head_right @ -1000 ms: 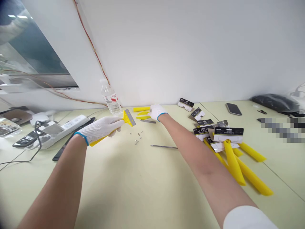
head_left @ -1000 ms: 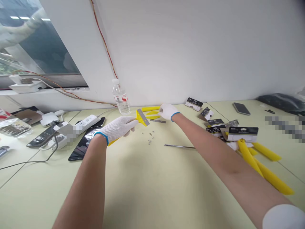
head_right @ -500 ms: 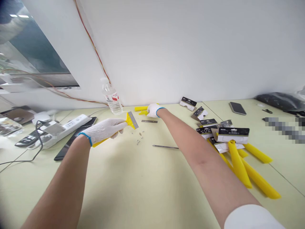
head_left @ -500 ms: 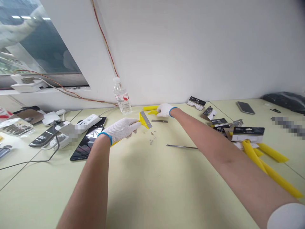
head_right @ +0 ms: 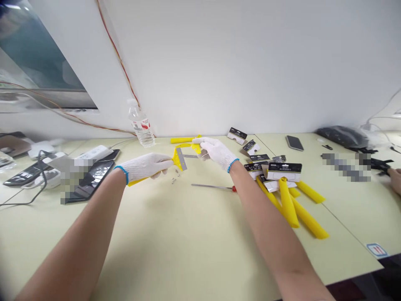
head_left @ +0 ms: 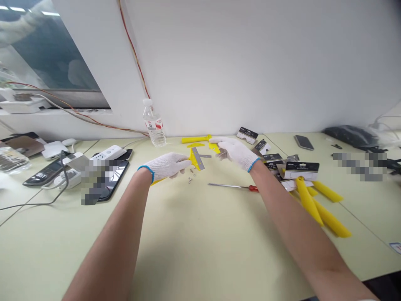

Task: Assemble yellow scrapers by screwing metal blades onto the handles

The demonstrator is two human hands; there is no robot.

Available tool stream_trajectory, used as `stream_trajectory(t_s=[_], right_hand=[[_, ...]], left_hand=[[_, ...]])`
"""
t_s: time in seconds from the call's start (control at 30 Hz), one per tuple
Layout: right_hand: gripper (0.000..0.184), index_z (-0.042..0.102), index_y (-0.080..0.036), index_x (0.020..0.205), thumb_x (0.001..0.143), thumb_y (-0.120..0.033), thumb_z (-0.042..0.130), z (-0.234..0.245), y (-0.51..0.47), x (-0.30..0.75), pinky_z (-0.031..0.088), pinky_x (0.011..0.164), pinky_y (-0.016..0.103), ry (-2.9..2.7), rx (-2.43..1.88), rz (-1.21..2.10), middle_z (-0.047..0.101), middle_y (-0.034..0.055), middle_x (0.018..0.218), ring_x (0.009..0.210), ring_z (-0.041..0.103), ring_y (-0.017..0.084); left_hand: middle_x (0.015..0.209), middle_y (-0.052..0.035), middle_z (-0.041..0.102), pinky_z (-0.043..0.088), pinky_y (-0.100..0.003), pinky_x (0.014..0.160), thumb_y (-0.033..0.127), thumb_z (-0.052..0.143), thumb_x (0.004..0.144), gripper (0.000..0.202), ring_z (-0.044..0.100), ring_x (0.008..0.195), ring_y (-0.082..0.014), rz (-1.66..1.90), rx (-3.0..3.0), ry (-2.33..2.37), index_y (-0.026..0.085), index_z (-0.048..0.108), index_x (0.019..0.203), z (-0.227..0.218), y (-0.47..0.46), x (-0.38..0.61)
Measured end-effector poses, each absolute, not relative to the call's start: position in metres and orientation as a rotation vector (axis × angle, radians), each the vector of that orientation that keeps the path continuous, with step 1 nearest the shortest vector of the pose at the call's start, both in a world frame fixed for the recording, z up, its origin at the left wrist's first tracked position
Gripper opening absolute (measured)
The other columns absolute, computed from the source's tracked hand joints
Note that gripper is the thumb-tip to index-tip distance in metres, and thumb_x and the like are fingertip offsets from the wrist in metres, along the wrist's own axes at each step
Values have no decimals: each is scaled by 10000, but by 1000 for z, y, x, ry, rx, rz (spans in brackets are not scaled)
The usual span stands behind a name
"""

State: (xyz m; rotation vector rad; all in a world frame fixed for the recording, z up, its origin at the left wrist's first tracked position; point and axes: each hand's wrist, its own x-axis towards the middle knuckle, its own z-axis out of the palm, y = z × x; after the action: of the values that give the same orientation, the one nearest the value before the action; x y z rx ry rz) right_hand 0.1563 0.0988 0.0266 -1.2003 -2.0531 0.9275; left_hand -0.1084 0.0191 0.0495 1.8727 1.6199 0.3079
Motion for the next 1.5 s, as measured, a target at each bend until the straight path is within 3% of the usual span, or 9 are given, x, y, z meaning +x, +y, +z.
stream_trajectory(t_s=[0.1,0.37,0.47,0.67,0.77,0.93,1.1,1.3,1.5], right_hand=[[477,575,-51,1367,1091,-438,538,30,80,156,575,885,270,-2069,-1168,899,584,130,1148,998,608,130],[408,655,-119,1182,1042,-488,553,38,61,149,566,931,260,-2122,-1313,599,626,141,1155,1085,618,171],[391,689,-184,1130,976,-514,546,36,56,148,567,899,197,-2110,-1330,482,670,136,1073,1172,633,204],[401,706,-288,959,946,-630,497,21,69,134,526,724,124,-2085,-1298,376,697,84,962,1180,650,137],[431,699,-272,984,981,-627,456,15,77,130,531,723,164,-2081,-1299,373,694,98,986,1143,662,146],[507,694,-200,1124,1083,-611,402,12,75,132,553,895,207,-2119,-1330,379,645,124,1124,1086,633,152],[484,636,-73,1233,1092,-516,502,13,71,129,556,948,290,-2158,-1375,388,601,135,1123,1023,601,130],[544,664,-122,1130,1055,-608,432,6,77,130,562,931,246,-2139,-1369,376,646,144,1091,1109,639,177],[469,693,-245,963,935,-628,423,0,89,137,522,767,149,-2098,-1370,448,693,106,943,1179,650,157]], left_hand=[[885,-17,679,420,-257,594,581,497,920,383,529,613,-133,295,1868,1569,241,673,937,44,21,-100],[861,-30,691,438,-268,583,502,507,905,362,571,615,-154,371,1907,1552,250,701,1077,33,24,-77],[897,-46,709,483,-278,637,526,492,913,403,629,650,-166,423,1874,1511,237,710,1088,27,26,-71],[825,-30,676,475,-277,612,522,453,942,395,617,611,-160,453,1898,1476,229,698,1044,21,27,-66],[817,-25,673,473,-279,606,522,436,957,381,617,599,-157,451,1907,1482,225,670,1004,20,27,-66],[797,-22,666,463,-285,606,521,421,969,376,602,598,-159,460,1931,1488,221,646,967,19,28,-63],[799,-27,658,443,-291,589,509,428,960,353,594,606,-169,456,1956,1509,225,636,956,22,25,-60],[756,-16,624,453,-287,587,517,432,963,349,580,595,-160,496,1912,1484,225,600,874,19,26,-61],[817,-33,640,468,-269,557,509,434,960,379,567,609,-151,540,1893,1430,221,679,993,18,28,-63]])
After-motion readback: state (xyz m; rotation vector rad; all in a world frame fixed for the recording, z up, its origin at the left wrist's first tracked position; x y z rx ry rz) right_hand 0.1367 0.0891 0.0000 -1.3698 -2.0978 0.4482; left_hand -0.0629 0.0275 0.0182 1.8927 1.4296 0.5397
